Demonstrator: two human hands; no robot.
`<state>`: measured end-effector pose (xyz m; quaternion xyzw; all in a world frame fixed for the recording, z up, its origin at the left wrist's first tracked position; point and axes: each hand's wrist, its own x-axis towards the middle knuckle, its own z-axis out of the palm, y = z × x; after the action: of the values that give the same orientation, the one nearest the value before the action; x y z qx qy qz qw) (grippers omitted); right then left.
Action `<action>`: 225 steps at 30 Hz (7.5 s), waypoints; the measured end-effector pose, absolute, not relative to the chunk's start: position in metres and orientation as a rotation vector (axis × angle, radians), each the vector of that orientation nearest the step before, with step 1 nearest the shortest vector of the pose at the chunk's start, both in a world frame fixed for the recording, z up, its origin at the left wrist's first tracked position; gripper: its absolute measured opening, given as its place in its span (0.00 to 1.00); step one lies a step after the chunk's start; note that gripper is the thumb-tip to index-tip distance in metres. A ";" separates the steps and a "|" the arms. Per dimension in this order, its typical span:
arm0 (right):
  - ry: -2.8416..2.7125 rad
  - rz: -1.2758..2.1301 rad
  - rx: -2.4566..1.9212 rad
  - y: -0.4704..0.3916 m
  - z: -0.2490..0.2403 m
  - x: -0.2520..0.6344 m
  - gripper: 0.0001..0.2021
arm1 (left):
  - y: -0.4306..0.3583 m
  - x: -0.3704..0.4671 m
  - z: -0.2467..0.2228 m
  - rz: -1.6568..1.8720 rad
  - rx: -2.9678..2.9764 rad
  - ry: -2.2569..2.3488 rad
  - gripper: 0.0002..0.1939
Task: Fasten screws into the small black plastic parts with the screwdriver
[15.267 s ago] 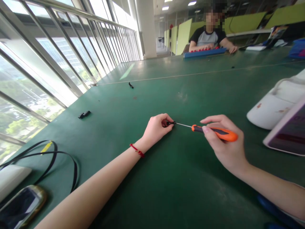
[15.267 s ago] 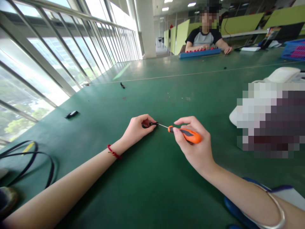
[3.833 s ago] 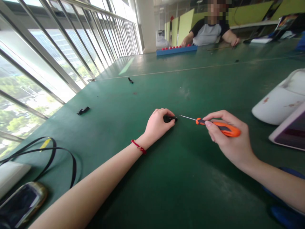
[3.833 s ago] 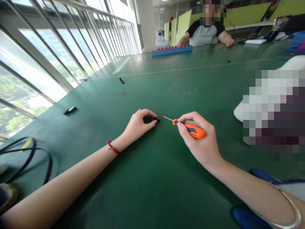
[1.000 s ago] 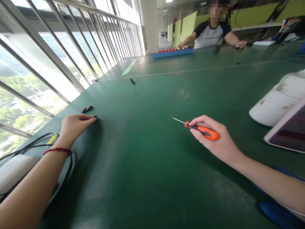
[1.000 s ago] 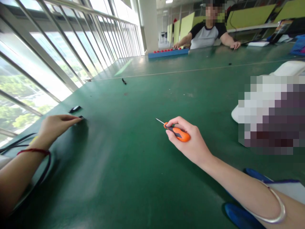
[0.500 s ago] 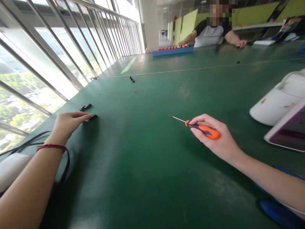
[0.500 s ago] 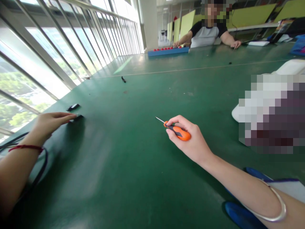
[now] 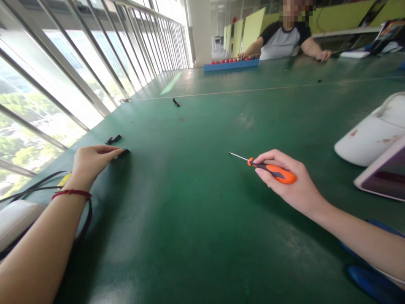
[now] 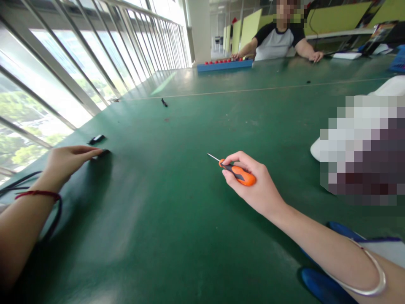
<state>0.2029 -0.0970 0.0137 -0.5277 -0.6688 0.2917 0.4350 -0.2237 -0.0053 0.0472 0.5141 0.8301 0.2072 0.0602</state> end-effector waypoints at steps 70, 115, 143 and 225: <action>-1.796 0.169 -1.225 -0.110 0.019 0.208 0.03 | -0.001 0.015 0.005 0.852 2.246 1.029 0.06; -1.515 0.317 -1.226 -0.101 0.015 0.209 0.02 | -0.004 0.015 0.005 0.911 2.355 1.045 0.06; -1.732 0.090 -1.211 -0.072 0.063 0.206 0.08 | -0.003 0.016 0.003 0.855 2.365 1.043 0.08; -2.126 -0.163 -1.455 -0.032 0.115 0.210 0.13 | 0.005 0.012 0.002 0.784 2.245 1.050 0.06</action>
<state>0.2097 -0.0323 0.1148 -0.5416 -0.7916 -0.0608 0.2763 0.0118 0.0047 0.0020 0.8321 0.3892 0.2905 0.2679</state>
